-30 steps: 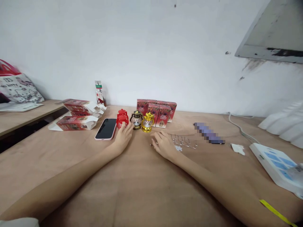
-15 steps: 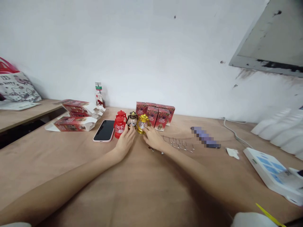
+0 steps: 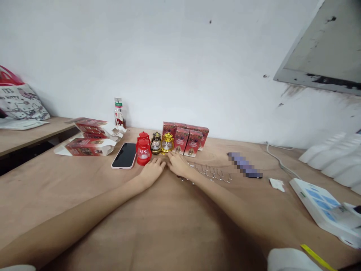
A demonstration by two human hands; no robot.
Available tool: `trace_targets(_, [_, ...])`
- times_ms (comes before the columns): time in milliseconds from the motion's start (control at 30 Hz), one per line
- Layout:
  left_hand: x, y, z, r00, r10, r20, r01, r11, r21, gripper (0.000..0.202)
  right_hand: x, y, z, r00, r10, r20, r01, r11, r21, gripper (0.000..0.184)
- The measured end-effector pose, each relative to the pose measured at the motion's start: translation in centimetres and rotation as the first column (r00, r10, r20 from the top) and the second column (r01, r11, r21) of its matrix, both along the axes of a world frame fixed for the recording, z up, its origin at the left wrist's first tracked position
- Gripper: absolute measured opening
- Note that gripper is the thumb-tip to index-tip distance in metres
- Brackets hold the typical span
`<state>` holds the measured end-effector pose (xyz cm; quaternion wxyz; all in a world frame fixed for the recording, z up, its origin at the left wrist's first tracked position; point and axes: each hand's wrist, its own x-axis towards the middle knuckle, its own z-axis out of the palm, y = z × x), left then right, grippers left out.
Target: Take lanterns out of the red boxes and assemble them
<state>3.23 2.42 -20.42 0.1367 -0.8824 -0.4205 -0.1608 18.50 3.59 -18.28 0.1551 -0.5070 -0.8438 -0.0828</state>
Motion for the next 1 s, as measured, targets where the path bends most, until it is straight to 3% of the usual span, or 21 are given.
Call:
trace_targets(167, [-0.1,-0.3,0.5,0.999,-0.005,0.05,0.008,0.999,-0.048,0.017,1.0,-0.3,1.5,1.0,-0.008,-0.022,0.009,0.999,0.045,0.025])
trace_targets(300, [0.0,-0.7,0.8,0.999,-0.019,0.051,0.023,0.997,-0.079,0.018,3.9,0.2,4.0,0.986,0.037,-0.165,0.014,0.955,0.297,0.025])
trace_targets(400, [0.1,-0.9,1.0,0.999,-0.022,0.043,0.026,0.994,-0.106,0.02,6.6,1.3,5.9,0.973,-0.032,-0.228,0.127,0.901,0.416,0.03])
trace_targets(600, [0.1,-1.1,1.4,1.0,-0.016,0.022,0.019,0.99,-0.14,0.022,9.9,2.8,7.1,0.974,-0.201,-0.099,0.22,0.946,0.24,0.052])
trace_targets(800, [0.2,-1.1,1.4,1.0,-0.01,0.012,0.011,0.988,-0.155,0.023,11.3,2.0,7.0,0.971,-0.209,-0.118,0.235,0.928,0.289,0.022])
trace_targets(1000, [0.2,-1.2,1.4,1.0,0.002,0.019,0.001,0.985,-0.17,0.023,12.6,2.2,6.9,0.946,-0.133,-0.296,0.193,0.963,0.186,0.02])
